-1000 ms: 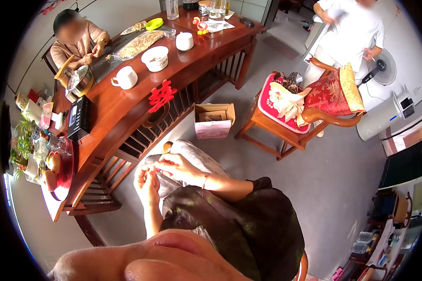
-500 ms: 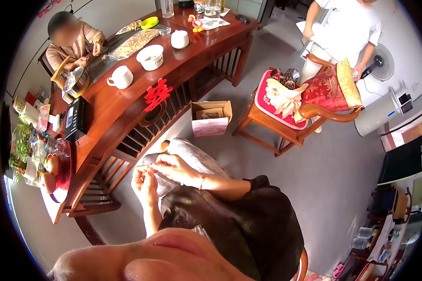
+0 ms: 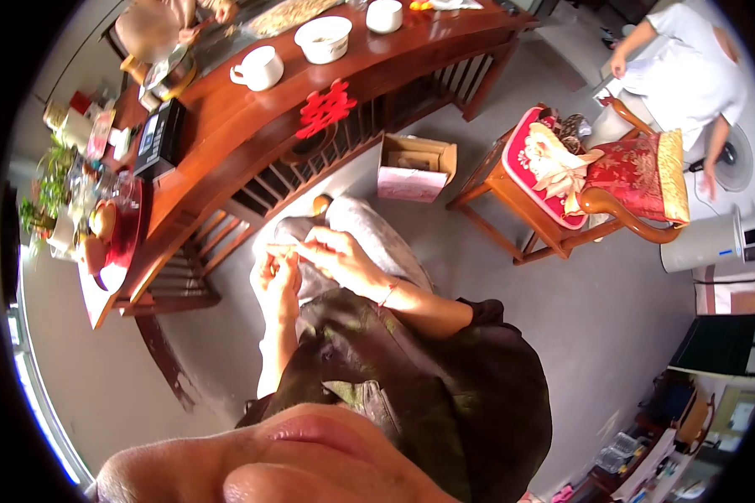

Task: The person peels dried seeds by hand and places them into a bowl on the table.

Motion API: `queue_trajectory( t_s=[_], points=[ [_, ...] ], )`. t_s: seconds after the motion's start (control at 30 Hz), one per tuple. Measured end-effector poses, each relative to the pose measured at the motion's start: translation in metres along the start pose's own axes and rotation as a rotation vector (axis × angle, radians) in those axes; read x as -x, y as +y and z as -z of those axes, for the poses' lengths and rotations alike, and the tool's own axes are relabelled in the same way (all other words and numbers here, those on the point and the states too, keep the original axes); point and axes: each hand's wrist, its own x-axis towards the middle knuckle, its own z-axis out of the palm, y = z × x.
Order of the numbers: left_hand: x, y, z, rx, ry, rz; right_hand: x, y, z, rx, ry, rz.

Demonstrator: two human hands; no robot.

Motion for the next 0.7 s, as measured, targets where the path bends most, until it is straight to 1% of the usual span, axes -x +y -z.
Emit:
queue_trajectory(
  t_s=[0.07,0.1,0.13,0.2,0.27,0.3,0.33,0.4,0.5,0.53,0.6,0.63,0.67,0.7],
  points=[
    [-0.003,0.003,0.000,0.044,-0.039,0.007,-0.001,0.000,0.002,0.134,0.005,0.045],
    [-0.007,0.004,0.001,0.051,-0.048,0.033,-0.004,0.002,0.003,0.179,0.008,0.109],
    [-0.007,0.006,0.001,0.057,-0.059,0.071,-0.005,0.000,0.006,0.147,-0.024,0.043],
    [-0.006,0.005,0.003,0.051,-0.052,0.114,-0.004,-0.001,0.005,0.174,-0.008,0.034],
    [-0.007,0.001,0.006,0.063,-0.111,0.053,-0.002,-0.002,0.005,0.107,-0.029,-0.021],
    [-0.007,0.003,0.006,-0.034,-0.089,0.041,-0.002,-0.004,0.006,0.047,-0.049,-0.064],
    [-0.007,0.002,0.006,-0.033,-0.088,0.042,-0.002,-0.005,0.006,0.048,-0.049,-0.066],
    [-0.009,0.000,0.009,-0.081,-0.124,-0.034,-0.002,-0.007,0.005,0.107,-0.060,-0.068],
    [-0.009,0.003,0.010,-0.075,-0.155,-0.048,-0.004,-0.003,0.008,0.064,-0.097,-0.111],
    [-0.010,0.003,0.011,-0.077,-0.153,-0.042,-0.003,-0.005,0.007,0.060,-0.097,-0.116],
    [-0.009,-0.001,0.014,-0.060,-0.107,0.046,0.001,-0.008,0.002,0.109,-0.057,-0.035],
    [-0.007,0.005,0.011,0.104,-0.142,0.099,-0.002,-0.007,0.003,0.155,-0.069,-0.052],
    [-0.006,0.008,0.010,0.080,-0.097,0.155,0.000,-0.007,0.002,0.184,-0.055,-0.046],
    [-0.010,-0.002,0.011,0.070,-0.069,0.118,-0.003,-0.005,0.002,0.231,-0.050,-0.004]
  ],
)
